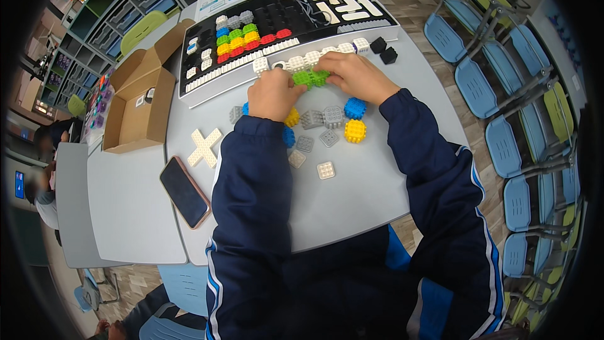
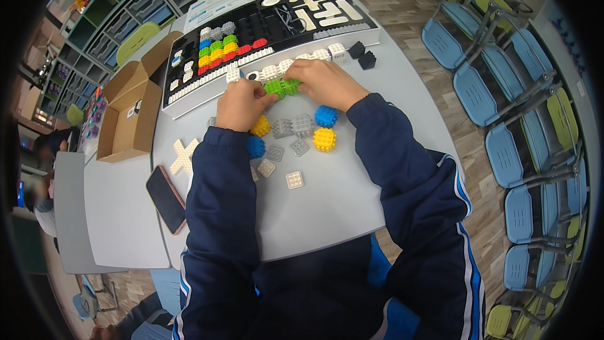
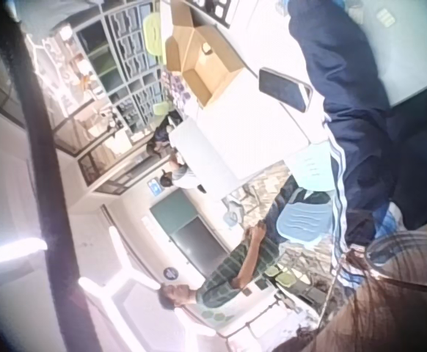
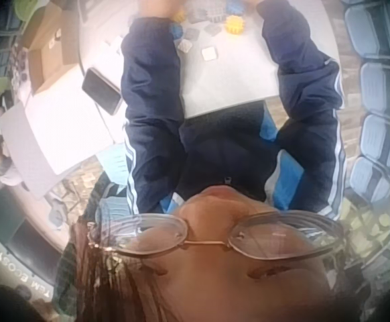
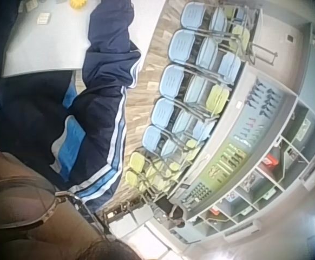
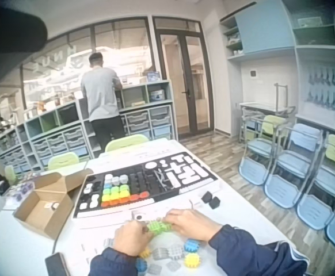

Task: The person assembles colorful interlocking plastic blocks into small structures on a table. They pick up individual blocks, connect them by hand, and arrange the resulting pieces into rows and clusters. The person also moves some blocks aside to reach others and occasionally repositions completed sections.

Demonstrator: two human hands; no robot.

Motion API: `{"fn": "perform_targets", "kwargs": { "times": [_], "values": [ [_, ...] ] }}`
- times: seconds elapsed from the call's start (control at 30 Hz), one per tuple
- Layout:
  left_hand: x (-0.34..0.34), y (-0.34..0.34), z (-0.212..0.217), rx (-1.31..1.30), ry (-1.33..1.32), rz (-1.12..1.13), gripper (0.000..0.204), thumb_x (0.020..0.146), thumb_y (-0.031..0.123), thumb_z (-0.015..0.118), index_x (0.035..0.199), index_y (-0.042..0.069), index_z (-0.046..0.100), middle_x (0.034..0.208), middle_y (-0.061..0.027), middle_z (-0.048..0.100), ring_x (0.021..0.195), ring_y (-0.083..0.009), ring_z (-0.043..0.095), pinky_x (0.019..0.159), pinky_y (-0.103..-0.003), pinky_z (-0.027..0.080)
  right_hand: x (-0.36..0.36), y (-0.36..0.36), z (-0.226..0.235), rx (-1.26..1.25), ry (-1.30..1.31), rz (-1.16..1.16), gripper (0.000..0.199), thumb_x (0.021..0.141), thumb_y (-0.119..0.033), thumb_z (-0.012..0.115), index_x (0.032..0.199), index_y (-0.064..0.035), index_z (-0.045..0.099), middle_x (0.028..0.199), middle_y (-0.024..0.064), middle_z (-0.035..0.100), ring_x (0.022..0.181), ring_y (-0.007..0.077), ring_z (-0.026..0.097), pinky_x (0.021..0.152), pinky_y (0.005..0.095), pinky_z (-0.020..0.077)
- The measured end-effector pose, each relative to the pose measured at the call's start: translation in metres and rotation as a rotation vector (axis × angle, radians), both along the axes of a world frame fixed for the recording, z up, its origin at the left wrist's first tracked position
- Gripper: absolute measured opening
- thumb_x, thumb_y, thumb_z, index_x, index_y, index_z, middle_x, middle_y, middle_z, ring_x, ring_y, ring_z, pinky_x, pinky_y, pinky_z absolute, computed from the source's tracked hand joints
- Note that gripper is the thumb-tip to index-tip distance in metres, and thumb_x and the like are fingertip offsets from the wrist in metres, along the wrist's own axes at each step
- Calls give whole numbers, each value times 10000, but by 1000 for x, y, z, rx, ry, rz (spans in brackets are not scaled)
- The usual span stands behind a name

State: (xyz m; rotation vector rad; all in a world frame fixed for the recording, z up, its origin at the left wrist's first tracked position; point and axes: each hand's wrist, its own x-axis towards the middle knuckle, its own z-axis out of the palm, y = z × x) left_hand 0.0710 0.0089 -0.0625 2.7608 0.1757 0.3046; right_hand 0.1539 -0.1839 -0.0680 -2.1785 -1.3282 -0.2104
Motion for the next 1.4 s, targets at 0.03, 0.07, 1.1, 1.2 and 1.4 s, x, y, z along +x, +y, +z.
{"fn": "perform_targets", "kwargs": {
  "times": [0.03,0.07,1.1,1.2,1.4],
  "values": [
    [1,0,-2,-7,-5,-7,297,754,320,790,814,36,727,784,-135,703,761,-305,685,668,-403,535,0,0,-1,5,-2,-4,303,785,6,677,1086,-17,653,1084,105,643,911,318,653,803,368,530],
    [2,1,-3,-13,-9,-14,292,750,324,784,817,47,723,790,-148,700,776,-323,684,676,-414,537,1,0,-1,10,-5,-8,298,786,8,675,1082,-16,653,1081,105,644,909,318,653,801,369,530],
    [-47,75,34,-168,360,-133,378,773,264,816,1024,71,609,909,-78,625,849,-188,568,749,-326,488,-23,-31,57,-627,392,12,369,771,-159,773,1114,-74,670,927,145,679,895,297,653,784,367,513],
    [-45,82,30,-244,425,-135,413,761,296,820,1012,55,596,961,-156,629,913,-272,613,780,-362,495,-23,-30,54,-635,392,35,362,776,-165,770,1111,-70,671,937,146,689,906,304,657,797,369,513],
    [-48,72,42,-181,501,-109,344,797,252,798,1022,78,604,914,-84,613,865,-190,560,768,-335,476,-25,-29,53,-664,404,22,349,793,-190,758,1108,-65,673,957,157,693,934,305,655,815,371,512]
  ]
}}
